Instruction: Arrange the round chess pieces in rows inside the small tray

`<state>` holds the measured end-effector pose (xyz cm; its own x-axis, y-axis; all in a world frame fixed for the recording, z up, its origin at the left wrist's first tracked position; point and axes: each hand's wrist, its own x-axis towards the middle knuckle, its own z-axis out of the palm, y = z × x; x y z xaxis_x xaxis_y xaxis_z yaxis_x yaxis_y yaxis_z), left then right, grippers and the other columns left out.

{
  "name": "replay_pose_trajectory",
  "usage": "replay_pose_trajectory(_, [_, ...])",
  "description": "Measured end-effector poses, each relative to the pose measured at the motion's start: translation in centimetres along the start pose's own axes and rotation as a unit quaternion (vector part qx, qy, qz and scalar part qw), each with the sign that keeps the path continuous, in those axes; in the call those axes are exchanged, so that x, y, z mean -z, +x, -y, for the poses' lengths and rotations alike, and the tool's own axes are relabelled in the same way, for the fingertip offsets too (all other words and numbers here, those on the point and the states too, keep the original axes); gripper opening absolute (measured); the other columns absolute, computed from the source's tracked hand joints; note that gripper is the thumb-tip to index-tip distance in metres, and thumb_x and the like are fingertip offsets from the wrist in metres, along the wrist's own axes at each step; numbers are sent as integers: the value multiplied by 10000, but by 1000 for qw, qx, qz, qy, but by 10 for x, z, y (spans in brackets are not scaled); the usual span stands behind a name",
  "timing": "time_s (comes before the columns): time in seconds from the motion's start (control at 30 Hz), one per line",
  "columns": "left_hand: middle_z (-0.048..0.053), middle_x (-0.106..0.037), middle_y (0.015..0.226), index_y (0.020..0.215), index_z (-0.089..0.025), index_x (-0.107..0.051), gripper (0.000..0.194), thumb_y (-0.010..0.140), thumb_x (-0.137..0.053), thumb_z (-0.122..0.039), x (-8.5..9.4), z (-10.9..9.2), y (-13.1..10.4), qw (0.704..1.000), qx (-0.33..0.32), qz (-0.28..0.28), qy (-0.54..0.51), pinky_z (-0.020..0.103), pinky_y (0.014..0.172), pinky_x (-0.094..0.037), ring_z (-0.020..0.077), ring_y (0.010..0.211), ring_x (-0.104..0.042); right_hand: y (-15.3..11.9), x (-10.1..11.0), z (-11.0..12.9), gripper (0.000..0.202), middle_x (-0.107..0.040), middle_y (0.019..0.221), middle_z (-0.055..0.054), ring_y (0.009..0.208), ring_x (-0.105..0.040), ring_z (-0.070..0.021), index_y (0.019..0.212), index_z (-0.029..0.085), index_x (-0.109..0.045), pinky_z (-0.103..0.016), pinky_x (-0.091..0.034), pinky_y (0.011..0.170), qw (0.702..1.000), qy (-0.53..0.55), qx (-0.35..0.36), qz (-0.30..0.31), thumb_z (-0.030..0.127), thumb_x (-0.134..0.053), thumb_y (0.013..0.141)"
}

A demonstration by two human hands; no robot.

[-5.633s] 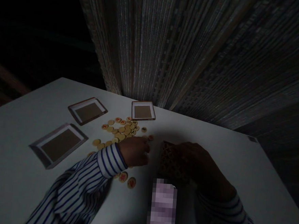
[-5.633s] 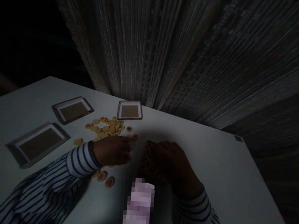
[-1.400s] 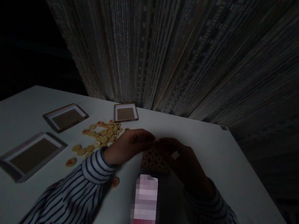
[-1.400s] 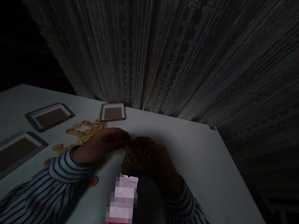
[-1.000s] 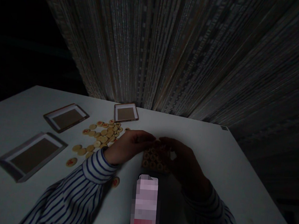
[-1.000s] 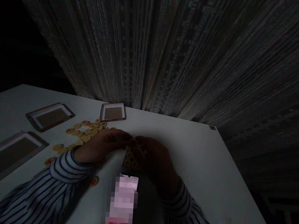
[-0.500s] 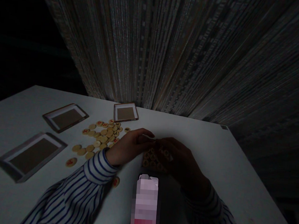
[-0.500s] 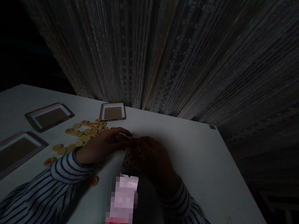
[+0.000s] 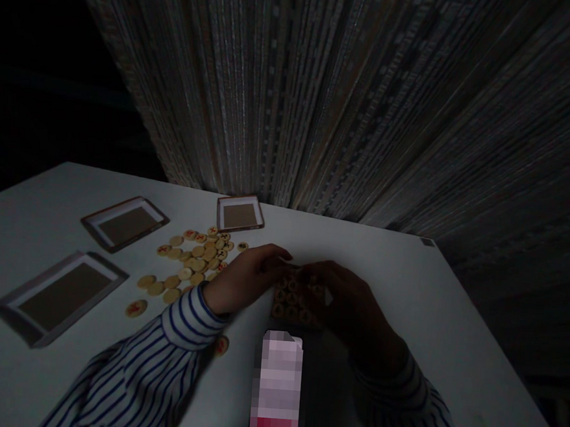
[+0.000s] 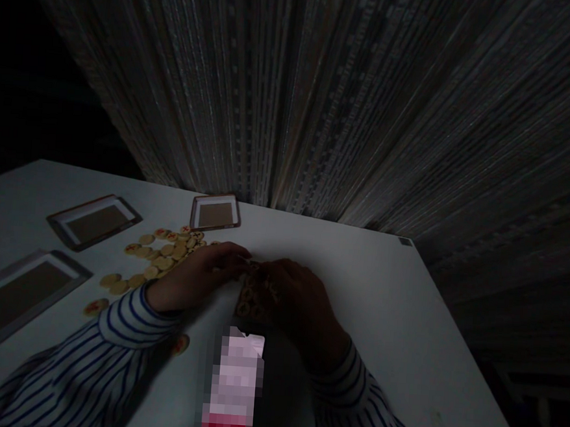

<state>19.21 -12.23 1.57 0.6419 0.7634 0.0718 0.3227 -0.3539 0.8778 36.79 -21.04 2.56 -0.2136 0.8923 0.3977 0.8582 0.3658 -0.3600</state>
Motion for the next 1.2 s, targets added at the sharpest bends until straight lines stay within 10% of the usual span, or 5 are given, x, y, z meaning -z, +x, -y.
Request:
replay_pose_trajectory(0.57, [106, -705, 931, 1170, -155, -580, 359, 877, -403, -263, -1, 4, -2, 959, 24, 58, 277, 344, 742, -473, 230, 828, -655, -4, 12, -11, 214, -669, 899, -57, 694, -597, -143, 1034, 183, -603, -278, -462, 603, 994, -73, -41, 74, 219, -566, 827])
replay_pose_trajectory(1.2, [114, -703, 972, 1159, -198, -600, 363, 853, -407, -220, -5, 4, -3, 926, 48, 105, 359, 364, 730, -474, 258, 872, -654, -8, 15, -17, 198, -665, 880, -44, 706, -607, -152, 998, 195, -607, -271, -451, 595, 986, -110, -52, 115, 209, -546, 811])
